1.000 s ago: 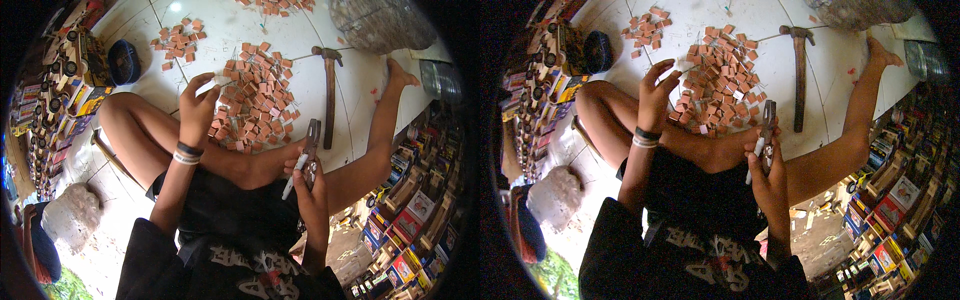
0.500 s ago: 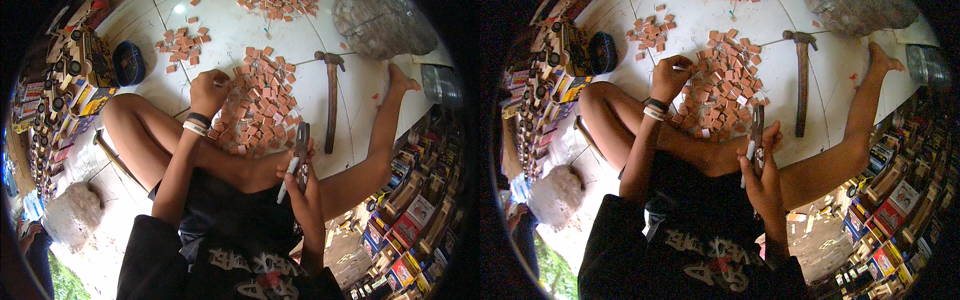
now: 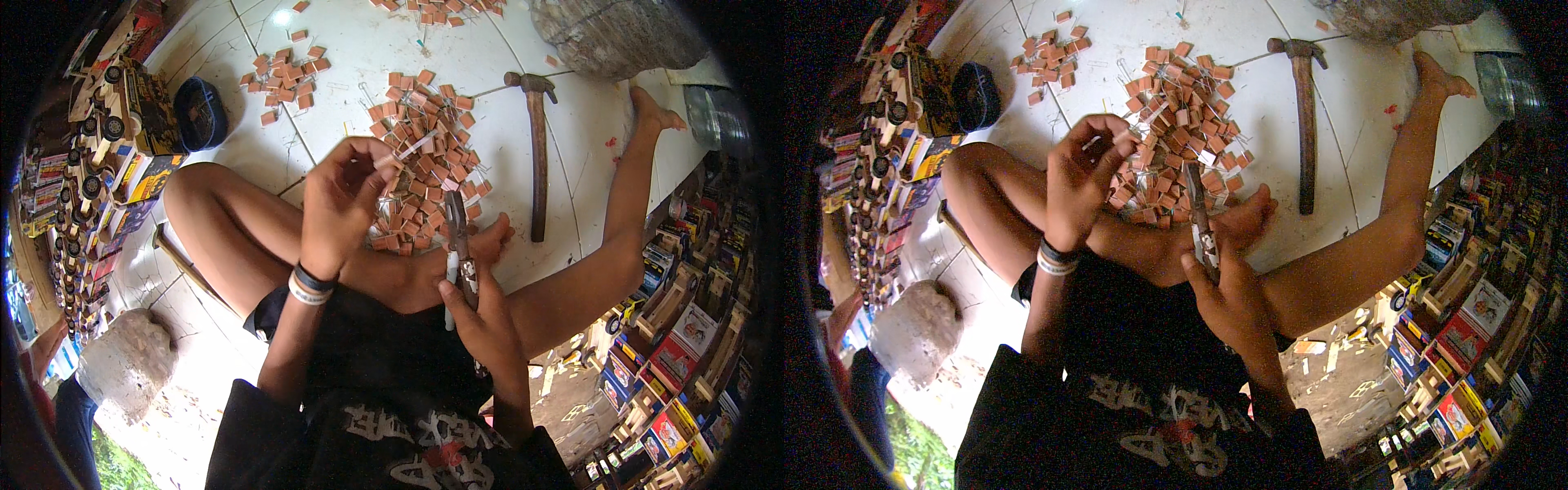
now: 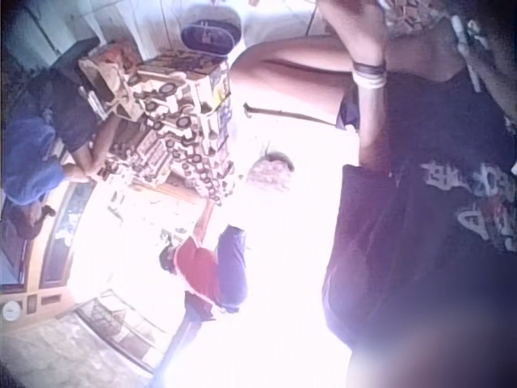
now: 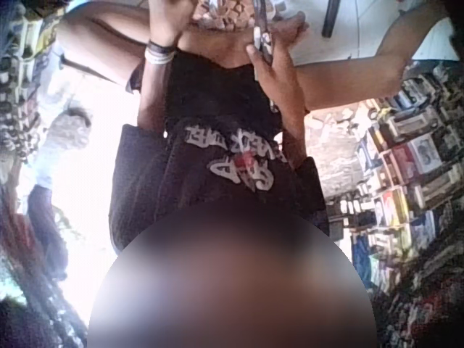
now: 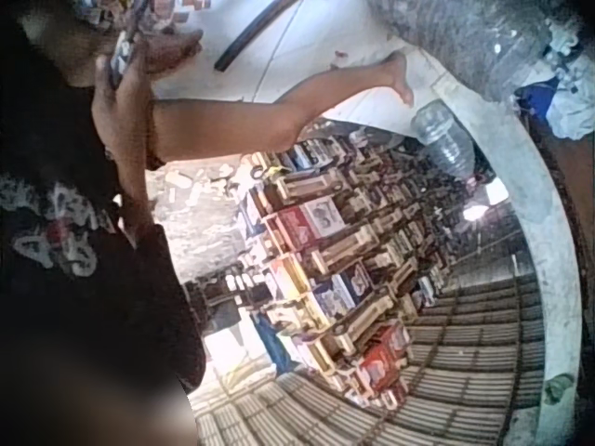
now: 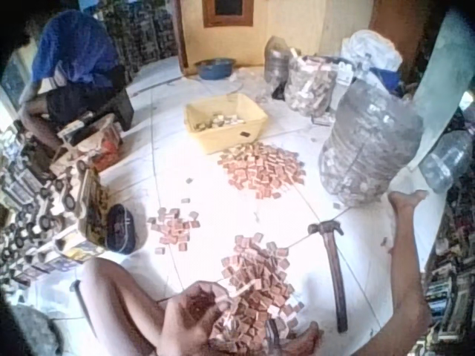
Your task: The person sits on the floor and uses pliers to trim small rectangular wooden pieces one by one. They pick up each piece, adjust it in the pliers, and trim the edges before placing it back on the floor. A hammer and a pile of similar pieces are visible nearby.
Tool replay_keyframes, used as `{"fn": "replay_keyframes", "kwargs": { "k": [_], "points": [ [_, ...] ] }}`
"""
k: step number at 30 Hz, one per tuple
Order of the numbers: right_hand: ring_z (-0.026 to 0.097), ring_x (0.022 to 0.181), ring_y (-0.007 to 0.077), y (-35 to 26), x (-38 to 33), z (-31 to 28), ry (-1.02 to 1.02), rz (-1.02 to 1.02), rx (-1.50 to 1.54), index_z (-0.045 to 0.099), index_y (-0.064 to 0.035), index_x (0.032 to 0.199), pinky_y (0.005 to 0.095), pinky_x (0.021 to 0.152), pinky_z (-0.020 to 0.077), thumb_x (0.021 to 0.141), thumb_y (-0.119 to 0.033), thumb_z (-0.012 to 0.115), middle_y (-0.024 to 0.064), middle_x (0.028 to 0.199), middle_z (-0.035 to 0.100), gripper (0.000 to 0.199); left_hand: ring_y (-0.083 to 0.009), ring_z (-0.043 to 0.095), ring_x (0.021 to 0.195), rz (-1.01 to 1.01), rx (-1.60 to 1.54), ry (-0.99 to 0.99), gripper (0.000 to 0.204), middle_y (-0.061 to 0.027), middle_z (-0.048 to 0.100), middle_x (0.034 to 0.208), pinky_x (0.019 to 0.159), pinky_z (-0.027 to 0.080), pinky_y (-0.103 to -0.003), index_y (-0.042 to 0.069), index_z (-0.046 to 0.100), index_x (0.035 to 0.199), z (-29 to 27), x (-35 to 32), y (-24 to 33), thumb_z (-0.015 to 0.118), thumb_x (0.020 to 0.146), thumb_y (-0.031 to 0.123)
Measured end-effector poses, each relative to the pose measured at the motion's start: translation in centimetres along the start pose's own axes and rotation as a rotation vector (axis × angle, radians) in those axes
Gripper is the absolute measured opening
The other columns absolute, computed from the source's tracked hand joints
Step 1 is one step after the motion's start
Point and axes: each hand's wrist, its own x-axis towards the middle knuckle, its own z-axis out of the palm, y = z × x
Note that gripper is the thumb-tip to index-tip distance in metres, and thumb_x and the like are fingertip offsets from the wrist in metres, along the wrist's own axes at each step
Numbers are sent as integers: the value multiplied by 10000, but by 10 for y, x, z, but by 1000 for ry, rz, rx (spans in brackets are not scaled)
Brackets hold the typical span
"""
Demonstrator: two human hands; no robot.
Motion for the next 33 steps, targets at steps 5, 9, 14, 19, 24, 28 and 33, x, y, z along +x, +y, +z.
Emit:
{"fn": "replay_keyframes", "kwargs": {
  "k": [5, 9, 14, 19, 24, 28, 33],
  "points": [
    [670, 1152, 442, -6, 3, 4, 13, -58, 7, 428, -18, 1471, 494, 970, 516, 1063, -295, 590, 273, 1233, 670, 520, -127, 662, 1023, -50, 93, -59, 203, -55, 695, 1080, 909, 533, -262, -40, 652, 1137, 21, -26, 13, 698, 943, -79],
    [645, 1137, 314, -10, 1, 3, 15, -67, -36, 438, -27, 1476, 441, 986, 501, 1064, -255, 589, 208, 1209, 658, 494, -157, 679, 1033, 70, 218, -77, 213, -95, 707, 1096, 914, 540, -271, -42, 685, 1121, 24, -29, 16, 711, 915, -88],
    [658, 1119, 487, -14, -1, 2, 33, -73, -95, 434, -24, 1435, 526, 939, 511, 1066, -323, 577, 291, 1180, 669, 496, -190, 698, 1009, 172, 318, -101, 218, -122, 725, 1103, 893, 551, -289, -27, 719, 1073, 22, -26, 21, 737, 866, -94],
    [666, 1092, 487, -17, -3, 2, 38, -27, -76, 455, -27, 1390, 526, 906, 519, 1066, -355, 575, 284, 1138, 677, 476, -266, 749, 932, 241, 334, -33, 257, -151, 737, 1043, 826, 587, -323, -5, 734, 1038, 27, -26, 21, 733, 805, -114],
    [673, 1109, 456, -16, -4, 4, 23, -36, -5, 451, -16, 1410, 501, 935, 521, 1065, -355, 577, 266, 1164, 680, 500, -188, 734, 956, 111, 91, -44, 213, -124, 749, 1071, 851, 575, -294, -31, 720, 1073, 30, -29, 12, 727, 868, -91],
    [640, 1192, 423, -11, -5, 6, -24, 21, 50, 442, 2, 1432, 484, 1014, 485, 1060, -338, 588, 264, 1254, 646, 524, -127, 707, 969, 66, -27, 4, 175, -94, 754, 1073, 854, 560, -262, -62, 703, 1091, 34, -33, 5, 703, 917, -81],
    [561, 931, 196, -2, -7, 10, 18, -39, 49, 454, -46, 1454, 337, 827, 466, 1064, -237, 593, 109, 1085, 593, 456, -117, 702, 951, 87, -20, 53, 167, -93, 757, 1047, 849, 550, -249, -63, 706, 1079, 38, -37, 5, 688, 916, -93]
  ]
}}
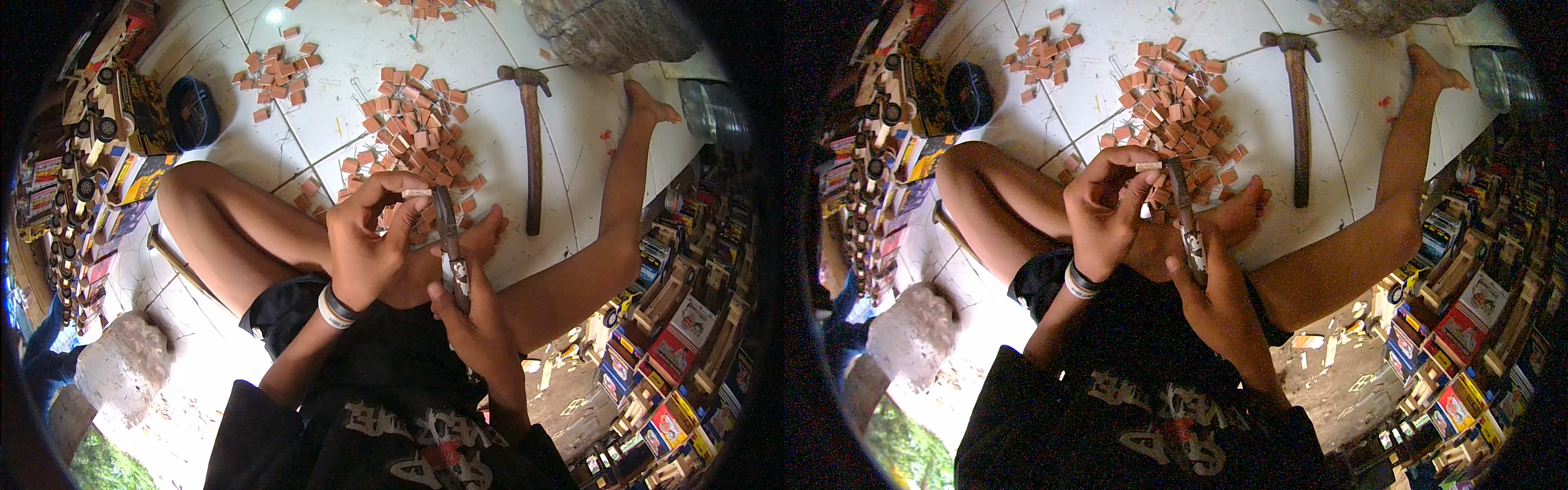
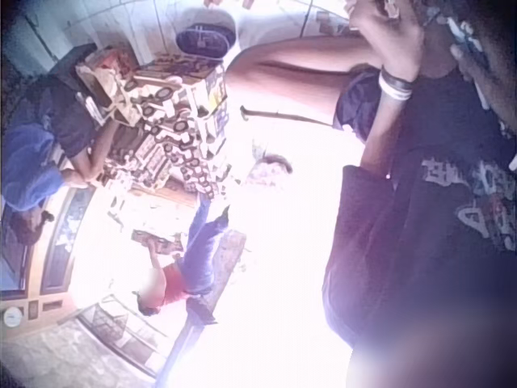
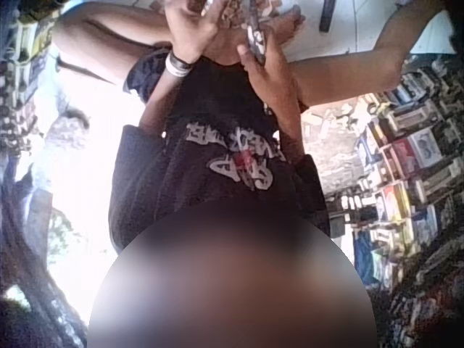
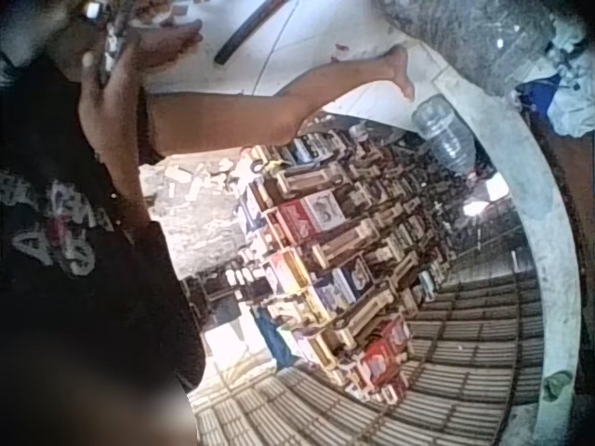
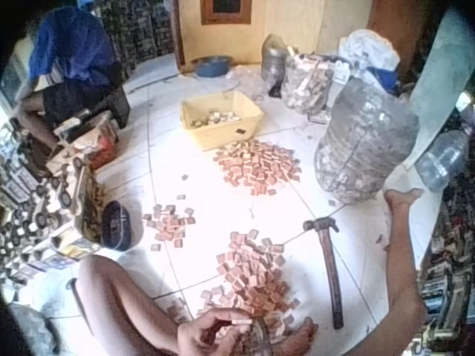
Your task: The person sits on the floor and uses pliers to trim small rectangular wooden pieces one by one. They pick up each piece, adjust it in the pliers, and trim the edges before placing it back on the floor. A hammer and a pile of similar pieces are visible nearby.
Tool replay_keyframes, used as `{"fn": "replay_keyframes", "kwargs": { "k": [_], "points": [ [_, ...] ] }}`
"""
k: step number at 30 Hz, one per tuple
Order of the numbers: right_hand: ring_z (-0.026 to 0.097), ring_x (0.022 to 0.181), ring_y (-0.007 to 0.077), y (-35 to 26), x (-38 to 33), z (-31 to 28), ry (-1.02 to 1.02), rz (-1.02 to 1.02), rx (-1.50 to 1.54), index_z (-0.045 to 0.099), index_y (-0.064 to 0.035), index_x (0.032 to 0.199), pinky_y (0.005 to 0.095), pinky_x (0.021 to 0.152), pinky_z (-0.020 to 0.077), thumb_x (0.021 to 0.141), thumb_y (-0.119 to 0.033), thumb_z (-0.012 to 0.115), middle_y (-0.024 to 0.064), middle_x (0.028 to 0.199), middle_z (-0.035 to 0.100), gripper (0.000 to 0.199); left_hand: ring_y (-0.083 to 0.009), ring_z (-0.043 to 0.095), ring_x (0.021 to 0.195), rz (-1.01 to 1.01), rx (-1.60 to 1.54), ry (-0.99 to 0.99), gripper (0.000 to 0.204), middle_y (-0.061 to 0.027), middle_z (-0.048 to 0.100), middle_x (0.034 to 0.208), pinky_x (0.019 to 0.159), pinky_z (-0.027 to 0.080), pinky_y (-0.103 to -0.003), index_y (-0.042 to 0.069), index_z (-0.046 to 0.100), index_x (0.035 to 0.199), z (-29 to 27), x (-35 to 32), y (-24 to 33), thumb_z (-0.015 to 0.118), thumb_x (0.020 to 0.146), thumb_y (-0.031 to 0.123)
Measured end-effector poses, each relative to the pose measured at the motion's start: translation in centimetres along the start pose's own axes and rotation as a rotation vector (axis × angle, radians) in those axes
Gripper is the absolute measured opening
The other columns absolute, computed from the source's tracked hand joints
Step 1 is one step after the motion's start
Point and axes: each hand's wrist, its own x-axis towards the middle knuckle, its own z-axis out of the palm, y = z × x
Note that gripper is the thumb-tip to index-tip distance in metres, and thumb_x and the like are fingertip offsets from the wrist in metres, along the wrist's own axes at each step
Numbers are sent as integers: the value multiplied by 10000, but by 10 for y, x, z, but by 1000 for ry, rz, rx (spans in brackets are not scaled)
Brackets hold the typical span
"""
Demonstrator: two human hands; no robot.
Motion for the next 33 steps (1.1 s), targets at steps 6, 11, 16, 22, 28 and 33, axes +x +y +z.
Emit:
{"fn": "replay_keyframes", "kwargs": {
  "k": [6, 11, 16, 22, 28, 33],
  "points": [
    [553, 824, 104, -8, 2, -4, -20, -7, 12, 463, -67, 1452, 306, 729, 485, 1065, -192, 592, 51, 990, 584, 427, -122, 710, 949, 11, -16, 11, 180, -98, 766, 1036, 841, 556, -250, -55, 723, 1088, 0, 1, -1, 714, 910, -78],
    [607, 975, 274, -22, 0, -3, -183, 199, 448, 455, -20, 1417, 422, 831, 508, 1044, -169, 602, 167, 1106, 611, 427, -149, 713, 958, -37, -126, 78, 153, -120, 777, 1068, 888, 557, -279, -64, 751, 1087, 4, -2, 4, 727, 939, -36],
    [607, 1136, 536, -10, 3, 26, 254, -158, -367, 396, 6, 1446, 505, 909, 507, 1007, -28, 557, 348, 1170, 610, 468, -125, 721, 893, 103, 187, 135, 150, -107, 796, 1028, 822, 569, -258, -43, 782, 1064, 12, -3, 13, 726, 925, -45],
    [583, 1218, 540, -5, 6, 14, 216, -141, -375, 397, -3, 1468, 518, 946, 498, 1025, -52, 558, 353, 1241, 599, 474, -134, 730, 883, 34, 267, 75, 158, -101, 796, 1012, 809, 573, -265, -48, 778, 1078, 8, 0, 11, 721, 932, -31],
    [537, 1288, 538, -5, 6, 8, 214, -115, -269, 352, 20, 1505, 547, 1050, 463, 1047, -182, 574, 355, 1387, 536, 547, -174, 750, 861, -265, -68, 65, 244, -101, 774, 983, 761, 590, -274, -98, 726, 1144, -9, 6, 12, 712, 1005, 101],
    [486, 1378, 508, -4, 2, -2, 209, -66, -245, 327, 23, 1538, 516, 1124, 418, 1077, -239, 543, 352, 1457, 499, 573, -181, 754, 873, -422, -210, 20, 283, -126, 766, 982, 768, 623, -286, -115, 710, 1141, -21, 9, 19, 705, 1013, 136]
  ]
}}
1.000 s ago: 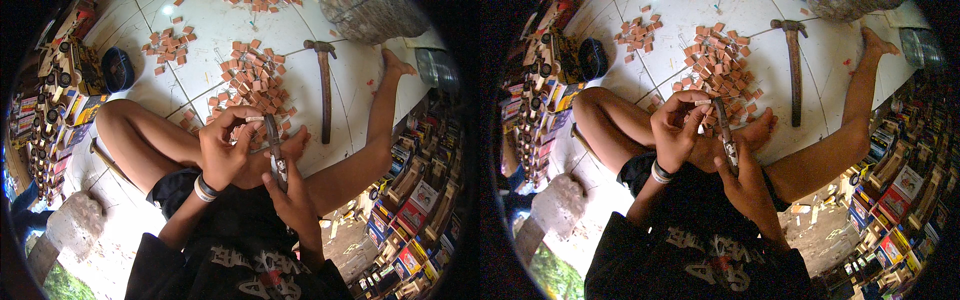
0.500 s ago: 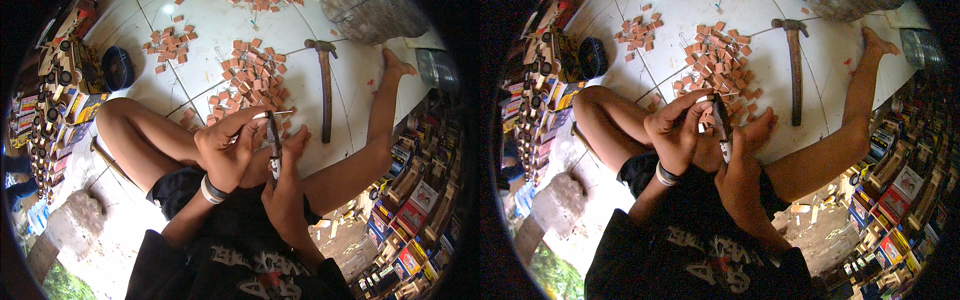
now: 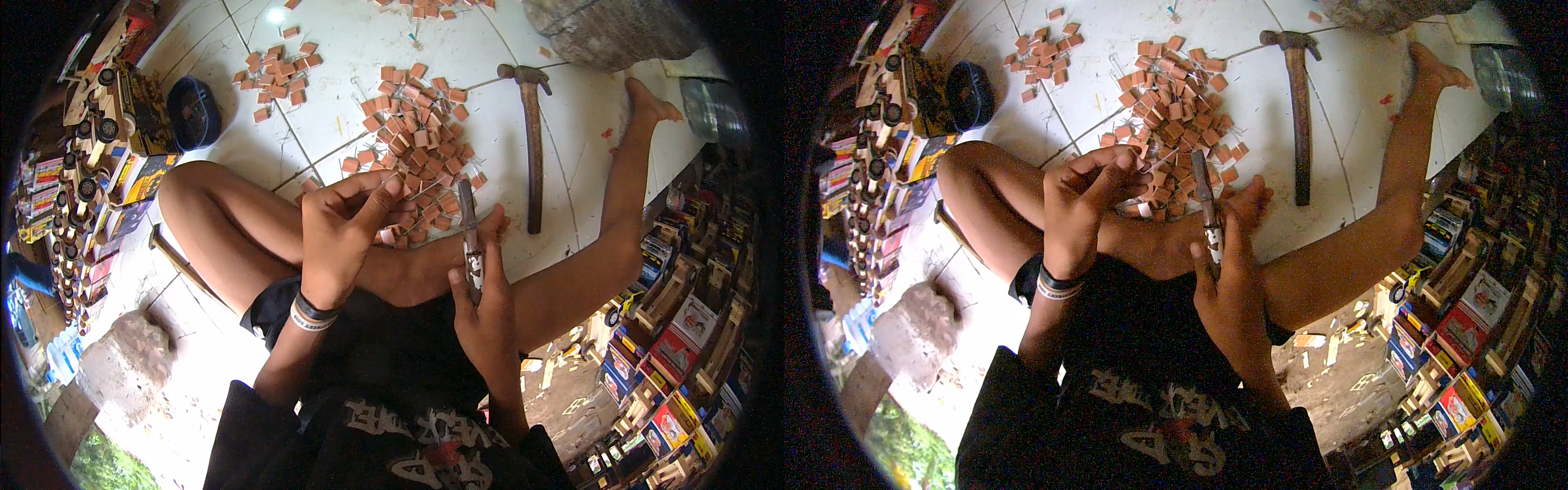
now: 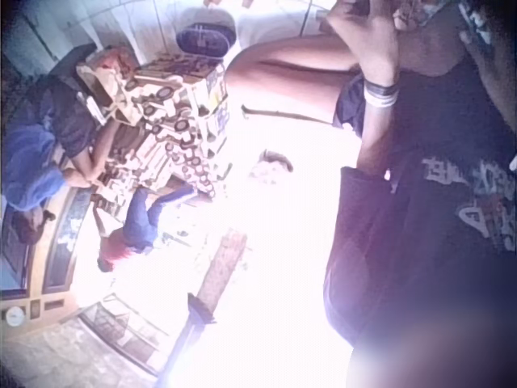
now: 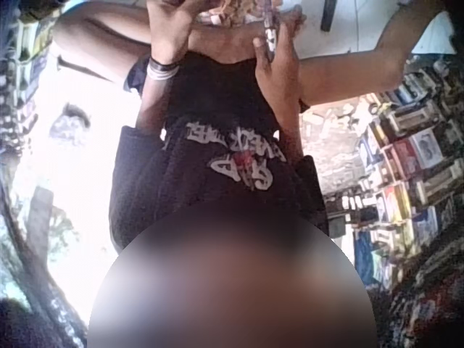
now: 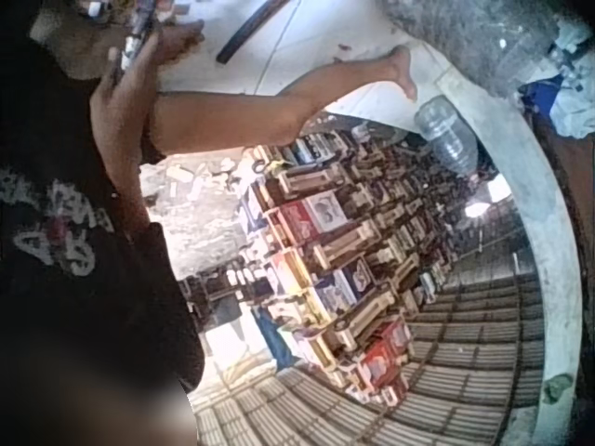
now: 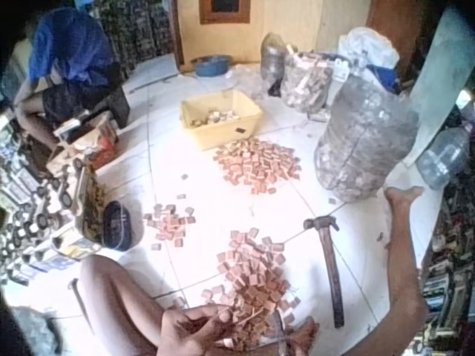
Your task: The person sits on the floor and uses pliers to trim small rectangular wooden pieces one by one. They pick up each piece, adjust it in the pliers, and trim the edges before placing it back on the floor. A hammer and a pile of similar pieces are visible nearby.
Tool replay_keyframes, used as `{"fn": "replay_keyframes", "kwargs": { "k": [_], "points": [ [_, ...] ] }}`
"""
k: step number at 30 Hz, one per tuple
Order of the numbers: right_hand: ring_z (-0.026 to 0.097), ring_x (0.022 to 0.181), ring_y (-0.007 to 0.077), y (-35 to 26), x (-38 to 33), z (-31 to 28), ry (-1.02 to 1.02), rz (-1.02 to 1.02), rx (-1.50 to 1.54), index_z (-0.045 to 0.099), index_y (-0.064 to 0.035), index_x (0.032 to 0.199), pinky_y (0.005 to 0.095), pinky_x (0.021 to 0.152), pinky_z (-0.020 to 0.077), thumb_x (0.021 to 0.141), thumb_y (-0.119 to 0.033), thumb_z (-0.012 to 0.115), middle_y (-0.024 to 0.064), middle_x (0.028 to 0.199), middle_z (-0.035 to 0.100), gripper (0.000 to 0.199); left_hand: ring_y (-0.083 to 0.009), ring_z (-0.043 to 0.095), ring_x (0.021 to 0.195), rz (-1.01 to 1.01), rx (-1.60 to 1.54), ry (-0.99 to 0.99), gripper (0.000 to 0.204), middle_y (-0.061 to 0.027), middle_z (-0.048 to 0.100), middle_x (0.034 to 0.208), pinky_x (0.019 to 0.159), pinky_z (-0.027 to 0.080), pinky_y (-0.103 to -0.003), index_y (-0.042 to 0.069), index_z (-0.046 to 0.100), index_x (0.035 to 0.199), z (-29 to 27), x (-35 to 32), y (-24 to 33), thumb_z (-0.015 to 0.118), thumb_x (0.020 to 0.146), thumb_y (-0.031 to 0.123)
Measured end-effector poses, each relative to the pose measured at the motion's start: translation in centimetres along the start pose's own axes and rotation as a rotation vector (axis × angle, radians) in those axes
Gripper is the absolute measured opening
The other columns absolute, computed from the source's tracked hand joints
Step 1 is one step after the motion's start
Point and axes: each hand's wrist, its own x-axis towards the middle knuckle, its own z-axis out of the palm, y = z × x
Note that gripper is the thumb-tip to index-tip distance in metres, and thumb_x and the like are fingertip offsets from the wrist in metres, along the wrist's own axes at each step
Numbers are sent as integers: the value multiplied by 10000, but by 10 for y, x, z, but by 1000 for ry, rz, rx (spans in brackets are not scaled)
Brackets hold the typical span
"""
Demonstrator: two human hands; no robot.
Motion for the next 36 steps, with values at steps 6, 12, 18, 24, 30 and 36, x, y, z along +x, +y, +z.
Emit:
{"fn": "replay_keyframes", "kwargs": {
  "k": [6, 12, 18, 24, 30, 36],
  "points": [
    [541, 1325, 489, 6, -1, -9, -88, -9, 9, 372, 26, 1514, 495, 1086, 450, 1070, -222, 559, 330, 1425, 535, 541, -162, 748, 858, -32, 16, -38, 287, -128, 763, 963, 755, 622, -273, -106, 714, 1138, 0, 0, 5, 711, 1011, 151],
    [666, 1091, 276, 10, 1, -12, -104, -146, -53, 407, 3, 1502, 400, 951, 509, 1067, -165, 579, 210, 1150, 652, 497, -141, 732, 818, -40, 74, -139, 268, -110, 760, 965, 752, 612, -263, -85, 716, 1152, -3, -1, 9, 700, 1017, 146],
    [636, 1130, 502, 3, 0, -16, -170, -43, 25, 421, 30, 1453, 515, 931, 513, 1053, -206, 597, 324, 1226, 634, 497, -139, 723, 848, -53, 63, -167, 289, -93, 756, 1003, 772, 604, -269, -73, 699, 1198, -4, -2, 10, 713, 1006, 143],
    [636, 1099, 514, 2, 0, -12, -146, -71, 6, 429, 25, 1439, 515, 908, 512, 1054, -253, 601, 325, 1196, 641, 505, -116, 696, 957, -63, -70, -230, 359, -88, 741, 1107, 867, 594, -272, -56, 674, 1251, 6, 1, 3, 768, 961, 133],
    [673, 905, 303, -3, -4, -25, -337, -14, 222, 446, -4, 1416, 411, 797, 533, 1062, -229, 593, 179, 1033, 655, 445, -136, 690, 914, -221, -293, -275, 407, -42, 717, 1020, 873, 581, -300, -28, 668, 1260, 10, -2, -2, 808, 924, 151],
    [510, 768, 141, -9, -13, -30, -648, 211, 957, 389, -38, 1422, 338, 689, 459, 1019, -252, 673, 54, 897, 500, 537, -139, 678, 919, -251, -213, -398, 457, -35, 701, 1066, 846, 566, -275, -25, 663, 1245, 5, -7, 6, 848, 892, 199]
  ]
}}
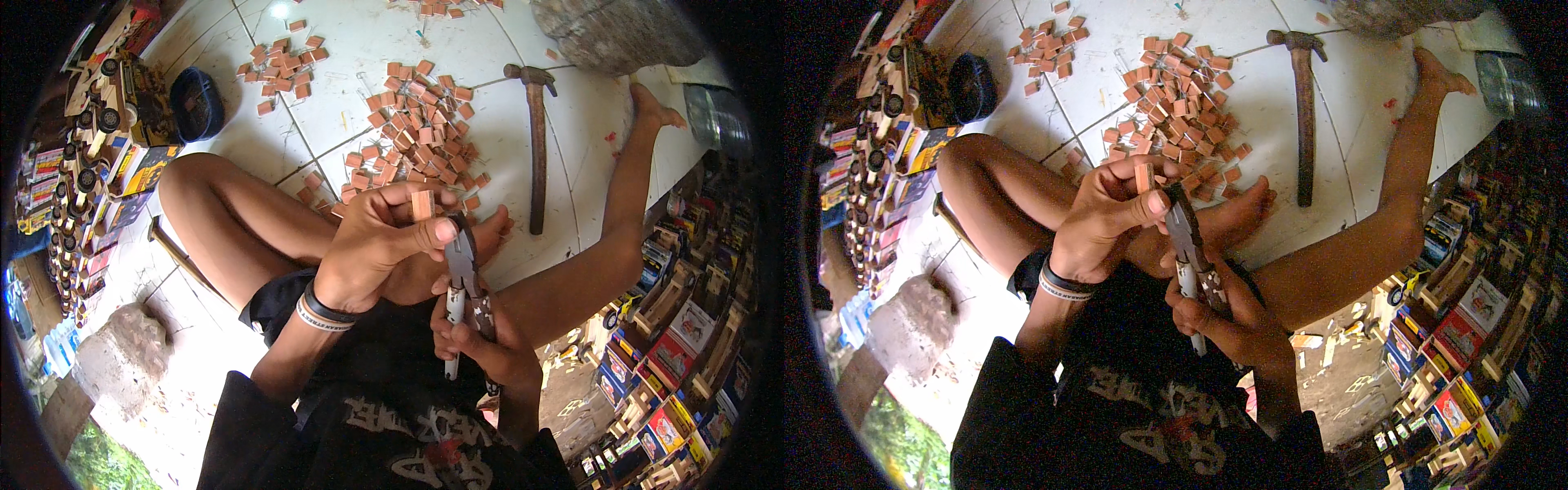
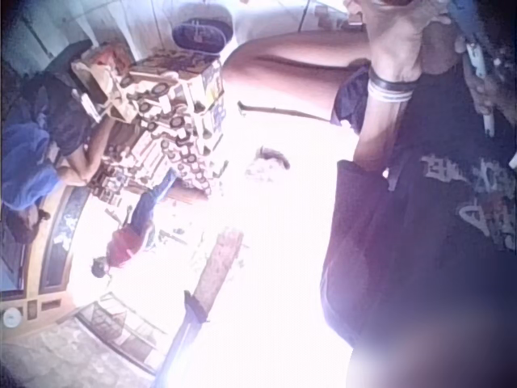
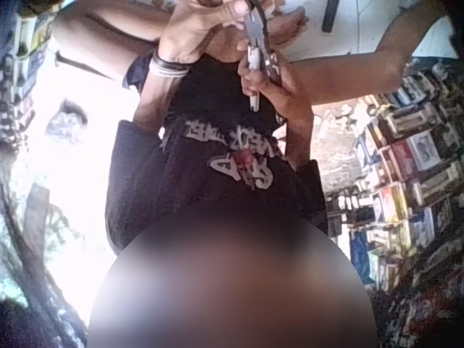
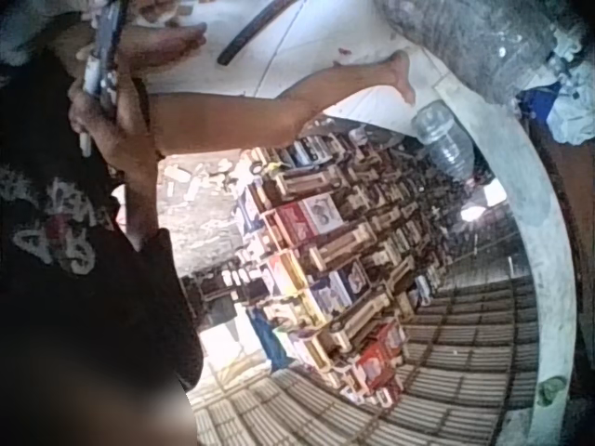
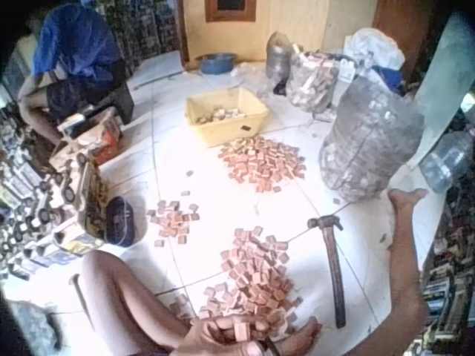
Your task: The person sits on the floor and uses pliers to trim small rectangular wooden pieces one by one. They pick up each piece, adjust it in the pliers, and trim the edges before placing it back on the floor. A hammer and a pile of similar pieces are visible nearby.
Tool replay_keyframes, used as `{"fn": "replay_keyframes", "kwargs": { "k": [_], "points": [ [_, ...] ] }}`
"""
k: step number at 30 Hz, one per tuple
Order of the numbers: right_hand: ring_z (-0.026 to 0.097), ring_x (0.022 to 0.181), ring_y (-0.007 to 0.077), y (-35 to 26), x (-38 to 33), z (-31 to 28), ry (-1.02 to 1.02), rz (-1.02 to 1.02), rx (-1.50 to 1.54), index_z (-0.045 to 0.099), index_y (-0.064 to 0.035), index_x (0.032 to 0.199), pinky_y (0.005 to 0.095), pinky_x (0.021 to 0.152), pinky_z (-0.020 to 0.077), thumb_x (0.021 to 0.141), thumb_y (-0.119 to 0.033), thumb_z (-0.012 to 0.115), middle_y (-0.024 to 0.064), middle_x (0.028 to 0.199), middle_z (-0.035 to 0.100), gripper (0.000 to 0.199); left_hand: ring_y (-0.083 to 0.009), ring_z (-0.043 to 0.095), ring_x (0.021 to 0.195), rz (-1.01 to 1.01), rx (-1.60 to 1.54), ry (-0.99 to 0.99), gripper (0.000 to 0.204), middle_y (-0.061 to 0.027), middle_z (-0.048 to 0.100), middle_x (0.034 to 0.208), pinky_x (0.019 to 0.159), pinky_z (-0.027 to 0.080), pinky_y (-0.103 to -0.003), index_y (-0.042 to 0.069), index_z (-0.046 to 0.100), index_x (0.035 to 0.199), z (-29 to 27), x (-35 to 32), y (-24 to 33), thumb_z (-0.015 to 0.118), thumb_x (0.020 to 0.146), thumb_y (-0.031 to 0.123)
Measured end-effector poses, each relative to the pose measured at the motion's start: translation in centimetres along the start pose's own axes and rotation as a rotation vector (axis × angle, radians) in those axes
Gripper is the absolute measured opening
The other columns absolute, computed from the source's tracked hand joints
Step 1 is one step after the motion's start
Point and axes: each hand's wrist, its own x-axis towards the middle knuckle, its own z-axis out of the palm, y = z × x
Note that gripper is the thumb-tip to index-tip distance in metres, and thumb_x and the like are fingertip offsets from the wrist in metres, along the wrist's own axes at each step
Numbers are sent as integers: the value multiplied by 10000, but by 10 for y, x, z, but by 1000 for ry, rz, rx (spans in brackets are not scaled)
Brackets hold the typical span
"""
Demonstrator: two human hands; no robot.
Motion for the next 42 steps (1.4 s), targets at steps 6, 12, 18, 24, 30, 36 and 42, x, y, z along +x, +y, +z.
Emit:
{"fn": "replay_keyframes", "kwargs": {
  "k": [6, 12, 18, 24, 30, 36, 42],
  "points": [
    [561, 836, 161, 4, 1, -1, 54, -40, -45, 382, -33, 1472, 325, 766, 479, 1034, -229, 647, 72, 981, 553, 548, -168, 695, 975, 47, -202, 77, 276, -51, 709, 1092, 909, 562, -326, 25, 668, 1228, 0, 1, -7, 717, 1000, 171],
    [621, 1157, 187, 8, -2, -8, 378, -17, -624, 382, -26, 1549, 346, 998, 487, 1038, -186, 618, 112, 1212, 641, 585, -107, 696, 938, 186, -37, 126, 215, -43, 744, 1014, 881, 579, -280, 13, 708, 1159, -13, 2, -6, 751, 969, 105],
    [623, 1159, 199, 4, -3, -9, 276, -15, -458, 380, -22, 1548, 365, 1012, 491, 1049, -177, 606, 114, 1205, 639, 569, -98, 683, 914, 241, 189, 122, 211, -48, 766, 1003, 859, 540, -256, -1, 739, 1132, -8, 1, -6, 777, 930, 48],
    [620, 1006, 168, -4, -2, 1, 236, 24, -270, 409, -6, 1518, 332, 899, 523, 1054, -181, 601, 77, 1066, 609, 532, -97, 694, 924, 287, 202, 89, 222, -52, 771, 995, 872, 546, -249, -15, 744, 1130, -3, 1, -10, 784, 915, 27],
    [575, 905, 132, -3, -3, 0, 260, 82, -341, 480, -2, 1465, 323, 853, 519, 1054, -161, 599, 61, 1024, 605, 456, -116, 716, 947, 312, 207, 78, 228, -76, 778, 1025, 894, 566, -269, -23, 742, 1137, -4, 3, -14, 776, 913, 2],
    [583, 919, 130, 1, 0, 5, 266, -53, -331, 485, 8, 1456, 318, 843, 493, 1060, -183, 596, 50, 999, 608, 454, -123, 717, 961, 416, 299, 97, 223, -90, 779, 1033, 885, 576, -271, -38, 745, 1128, 1, 1, -13, 769, 908, -18],
    [606, 953, 145, -3, -3, 3, 264, -14, -441, 493, 13, 1437, 301, 869, 486, 1059, -185, 599, 54, 1016, 621, 439, -135, 712, 930, 459, 352, 148, 189, -78, 777, 1021, 874, 558, -278, -30, 755, 1072, 9, -4, -9, 793, 894, 21]
  ]
}}
